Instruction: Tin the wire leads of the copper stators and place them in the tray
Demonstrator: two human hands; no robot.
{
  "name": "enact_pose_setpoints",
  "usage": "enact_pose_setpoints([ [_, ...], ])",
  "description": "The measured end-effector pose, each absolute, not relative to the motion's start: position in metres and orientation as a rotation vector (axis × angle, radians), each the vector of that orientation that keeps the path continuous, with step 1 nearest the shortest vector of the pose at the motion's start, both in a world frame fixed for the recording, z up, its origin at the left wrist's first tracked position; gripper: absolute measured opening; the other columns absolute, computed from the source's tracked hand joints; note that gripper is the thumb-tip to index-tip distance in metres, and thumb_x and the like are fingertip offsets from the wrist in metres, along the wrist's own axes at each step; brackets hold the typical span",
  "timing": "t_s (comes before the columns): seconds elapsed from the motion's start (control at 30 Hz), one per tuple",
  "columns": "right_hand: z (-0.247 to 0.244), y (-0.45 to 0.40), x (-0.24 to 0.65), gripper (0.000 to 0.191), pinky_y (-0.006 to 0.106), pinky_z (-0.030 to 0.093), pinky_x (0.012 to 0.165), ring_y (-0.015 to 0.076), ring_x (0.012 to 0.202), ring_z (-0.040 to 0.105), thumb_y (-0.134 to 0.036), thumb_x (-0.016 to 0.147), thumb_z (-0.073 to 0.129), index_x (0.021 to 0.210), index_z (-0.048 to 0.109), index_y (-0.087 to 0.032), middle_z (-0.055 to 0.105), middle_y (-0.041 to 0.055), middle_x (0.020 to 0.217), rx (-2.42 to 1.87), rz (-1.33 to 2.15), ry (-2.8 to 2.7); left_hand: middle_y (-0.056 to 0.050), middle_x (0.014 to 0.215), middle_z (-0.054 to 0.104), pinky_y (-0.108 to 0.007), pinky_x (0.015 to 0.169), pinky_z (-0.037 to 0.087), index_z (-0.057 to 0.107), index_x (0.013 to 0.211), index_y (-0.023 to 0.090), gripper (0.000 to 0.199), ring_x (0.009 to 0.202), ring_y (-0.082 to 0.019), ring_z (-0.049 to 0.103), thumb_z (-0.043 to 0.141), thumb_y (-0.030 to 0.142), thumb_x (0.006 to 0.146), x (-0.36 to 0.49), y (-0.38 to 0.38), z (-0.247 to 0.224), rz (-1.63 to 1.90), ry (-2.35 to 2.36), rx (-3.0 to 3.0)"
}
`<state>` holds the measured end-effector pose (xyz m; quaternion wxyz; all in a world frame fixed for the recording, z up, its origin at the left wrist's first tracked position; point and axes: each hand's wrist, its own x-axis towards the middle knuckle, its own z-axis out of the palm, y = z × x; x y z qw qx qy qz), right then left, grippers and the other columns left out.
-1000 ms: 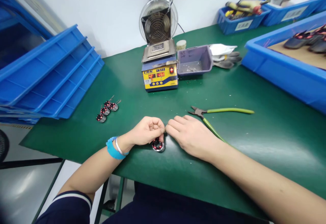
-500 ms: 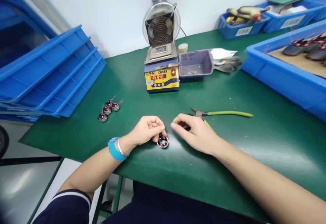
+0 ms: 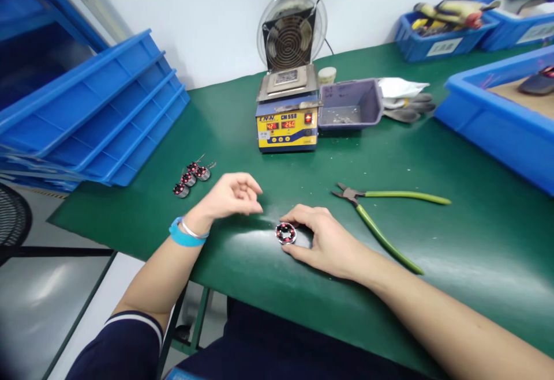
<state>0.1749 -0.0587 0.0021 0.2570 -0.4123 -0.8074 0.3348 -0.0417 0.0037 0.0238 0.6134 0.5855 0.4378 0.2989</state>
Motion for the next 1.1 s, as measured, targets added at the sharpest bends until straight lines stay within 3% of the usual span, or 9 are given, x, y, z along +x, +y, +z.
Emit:
enact_pose_setpoints([
  [0.1,0.003,-0.059,0.173,0.02,0.035,0.048,0.079,0.02,0.085,0.064,-0.024,0.077,0.06,0.096,0.064,-0.017,0.068,0.0071,0.093,-1.097,0.913,-2.168,0.007,0.05,0.049,-0.016,0.043,0.029,0.052,0.069,0.013,0.049,0.044,-0.003,0.041,0.088,0.037,0.045,-0.026,-0.01,0.012,0.478,0.928,1.535],
  [0.27,0.004,-0.059,0.172,0.018,0.038,0.047,0.082,0.0217,0.084,0.063,-0.028,0.078,0.061,0.091,0.065,-0.017,0.068,0.0071,0.089,-1.125,0.957,-2.195,0.005,0.05,0.043,-0.019,0.046,0.028,0.047,0.057,0.014,0.043,0.048,-0.004,0.035,0.066,0.048,0.076,-0.005,-0.021,0.003,0.626,0.835,1.738],
  [0.33,0.004,-0.059,0.175,0.022,0.04,0.046,0.086,0.0236,0.091,0.062,-0.031,0.078,0.063,0.095,0.066,-0.018,0.068,0.0082,0.096,-1.131,0.995,-2.207,0.004,0.049,0.043,-0.019,0.046,0.029,0.047,0.054,0.014,0.045,0.047,-0.005,0.035,0.06,0.048,0.081,-0.012,-0.013,0.007,0.738,0.861,1.755],
  [0.47,0.001,-0.06,0.179,0.028,0.042,0.041,0.094,0.0251,0.101,0.06,-0.034,0.079,0.063,0.102,0.066,-0.018,0.066,0.0097,0.104,-1.124,1.064,-2.199,0.005,0.044,0.043,-0.019,0.04,0.025,0.044,0.052,0.016,0.05,0.039,-0.004,0.033,0.061,0.055,0.078,-0.042,0.009,0.021,1.019,1.089,1.641],
  [0.63,0.003,-0.06,0.18,0.027,0.045,0.038,0.098,0.0251,0.101,0.059,-0.034,0.081,0.06,0.102,0.066,-0.019,0.065,0.0101,0.104,-1.098,1.108,-2.213,0.004,0.051,0.048,-0.017,0.042,0.029,0.051,0.061,0.014,0.047,0.045,-0.005,0.04,0.078,0.052,0.059,-0.044,0.001,0.028,0.421,0.95,1.681],
  [0.77,0.006,-0.059,0.181,0.033,0.051,0.028,0.106,0.0245,0.1,0.059,-0.038,0.082,0.058,0.108,0.064,-0.018,0.064,0.0093,0.103,-1.071,1.177,-2.25,0.004,0.05,0.045,-0.018,0.045,0.029,0.05,0.056,0.013,0.049,0.047,-0.004,0.036,0.064,0.056,0.075,-0.031,-0.011,0.029,0.196,0.791,1.699],
  [0.93,0.006,-0.059,0.185,0.038,0.058,0.014,0.112,0.0255,0.103,0.06,-0.044,0.079,0.061,0.107,0.063,-0.019,0.064,0.0082,0.103,-1.067,1.236,-2.293,0.004,0.045,0.045,-0.017,0.037,0.024,0.047,0.055,0.015,0.051,0.037,-0.003,0.034,0.065,0.06,0.072,-0.048,0.009,0.03,0.633,0.929,1.514],
  [1.0,0.007,-0.06,0.186,0.036,0.058,0.019,0.111,0.0261,0.103,0.06,-0.044,0.078,0.062,0.103,0.063,-0.018,0.065,0.0088,0.103,-1.069,1.25,-2.255,0.006,0.044,0.044,-0.016,0.037,0.024,0.043,0.054,0.016,0.052,0.036,-0.003,0.035,0.067,0.059,0.07,-0.051,0.018,0.023,0.912,0.988,1.39],
  [1.1,0.013,-0.061,0.186,0.035,0.047,0.041,0.1,0.0255,0.103,0.061,-0.041,0.075,0.065,0.101,0.063,-0.017,0.064,0.0113,0.108,-1.048,1.368,-2.095,0.005,0.048,0.047,-0.016,0.038,0.026,0.044,0.057,0.016,0.048,0.038,-0.004,0.038,0.066,0.057,0.071,-0.04,0.022,0.006,1.057,1.103,1.334],
])
